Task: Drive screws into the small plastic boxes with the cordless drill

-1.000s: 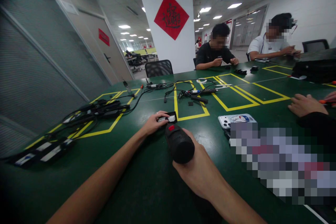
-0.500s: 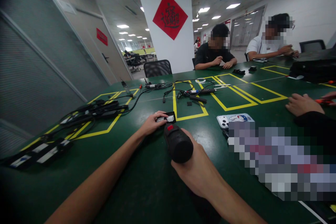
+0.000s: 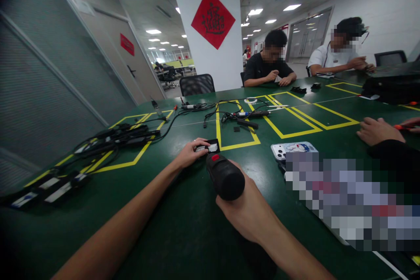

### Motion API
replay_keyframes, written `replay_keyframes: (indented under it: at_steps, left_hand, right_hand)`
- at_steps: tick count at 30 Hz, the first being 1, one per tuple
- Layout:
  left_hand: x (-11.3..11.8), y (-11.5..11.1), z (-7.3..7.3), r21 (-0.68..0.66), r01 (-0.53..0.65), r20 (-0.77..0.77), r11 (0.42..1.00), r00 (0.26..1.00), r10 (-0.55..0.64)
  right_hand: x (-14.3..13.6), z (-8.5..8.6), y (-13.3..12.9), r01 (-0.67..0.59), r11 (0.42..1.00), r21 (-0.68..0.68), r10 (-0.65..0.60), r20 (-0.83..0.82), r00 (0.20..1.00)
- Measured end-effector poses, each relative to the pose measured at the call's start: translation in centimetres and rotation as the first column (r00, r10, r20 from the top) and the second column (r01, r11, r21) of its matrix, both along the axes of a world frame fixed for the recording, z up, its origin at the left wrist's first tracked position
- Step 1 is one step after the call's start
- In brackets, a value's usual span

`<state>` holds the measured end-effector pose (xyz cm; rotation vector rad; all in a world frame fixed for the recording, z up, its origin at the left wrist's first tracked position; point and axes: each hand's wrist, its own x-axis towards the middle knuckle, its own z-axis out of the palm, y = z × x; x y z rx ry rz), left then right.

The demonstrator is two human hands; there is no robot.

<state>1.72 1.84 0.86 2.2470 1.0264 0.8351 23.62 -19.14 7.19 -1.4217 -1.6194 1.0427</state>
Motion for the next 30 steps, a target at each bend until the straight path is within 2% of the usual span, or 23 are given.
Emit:
replay_keyframes:
  at_steps: [6,19,26,30]
  left_hand:
    - [0.1,-0.1,0.0,0.014,0.006,-0.002,1.000,1.000,-0.006]
    - [0.1,-0.5,0.1,0.031,-0.010,0.001,0.999,1.000,0.010]
    - [0.1,-0.7,0.3,0.013,-0.010,0.007,1.000,1.000,0.010]
    - [0.1,-0.5,-0.1,0.016,-0.004,0.035,1.000,0.999,0.004]
  right_hand:
    - [0.0,0.1,0.0,0.021,1.000,0.009,-0.021,0.014,1.000]
    - [0.1,0.0,-0.2,-0.015,0.995,-0.103,0.018,0.025,1.000]
    - [-0.4,1.0,-0.2,0.015,0.981,-0.195,-0.022,-0.032,0.999]
    - [-0.3,0.8,-0.1,0.017,0.990,-0.140,-0.015,0.015,1.000]
